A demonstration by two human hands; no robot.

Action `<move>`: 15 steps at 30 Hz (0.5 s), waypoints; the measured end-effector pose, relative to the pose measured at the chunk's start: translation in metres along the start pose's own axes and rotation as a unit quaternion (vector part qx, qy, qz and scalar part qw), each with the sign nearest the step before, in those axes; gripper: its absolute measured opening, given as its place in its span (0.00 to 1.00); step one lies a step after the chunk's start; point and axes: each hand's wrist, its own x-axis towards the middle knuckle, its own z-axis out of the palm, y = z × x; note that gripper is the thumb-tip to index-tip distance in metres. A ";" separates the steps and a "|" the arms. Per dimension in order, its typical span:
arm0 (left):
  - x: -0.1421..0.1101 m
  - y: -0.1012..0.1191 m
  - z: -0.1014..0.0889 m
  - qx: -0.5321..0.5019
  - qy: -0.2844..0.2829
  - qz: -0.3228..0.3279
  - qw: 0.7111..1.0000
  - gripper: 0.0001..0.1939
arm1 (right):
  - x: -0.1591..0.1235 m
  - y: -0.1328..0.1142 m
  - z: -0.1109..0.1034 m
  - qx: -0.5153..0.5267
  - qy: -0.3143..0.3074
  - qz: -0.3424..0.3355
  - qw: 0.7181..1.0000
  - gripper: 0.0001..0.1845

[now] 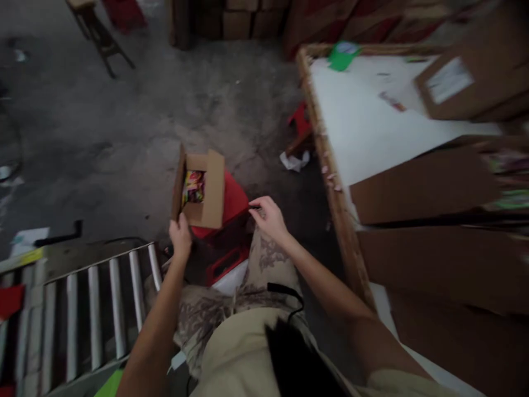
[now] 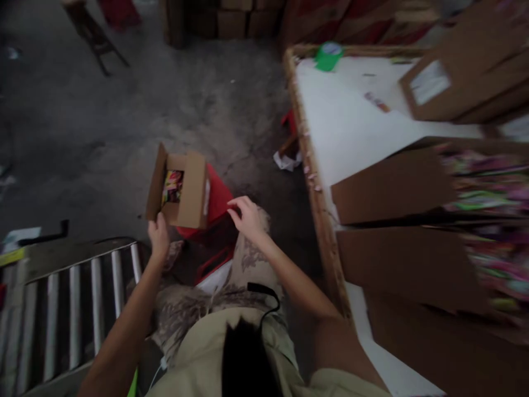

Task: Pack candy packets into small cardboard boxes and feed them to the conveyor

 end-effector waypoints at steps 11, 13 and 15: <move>-0.018 0.001 0.002 -0.042 0.016 -0.018 0.999 0.46 | -0.017 0.056 0.001 0.007 -0.083 0.071 0.994 0.08; -0.018 -0.007 0.011 -0.023 0.041 -0.066 0.997 0.48 | -0.018 0.056 0.019 -0.036 -0.197 0.073 0.977 0.10; -0.011 -0.013 0.021 -0.009 0.054 -0.079 0.995 0.47 | -0.019 0.058 0.044 -0.062 -0.306 0.070 0.947 0.13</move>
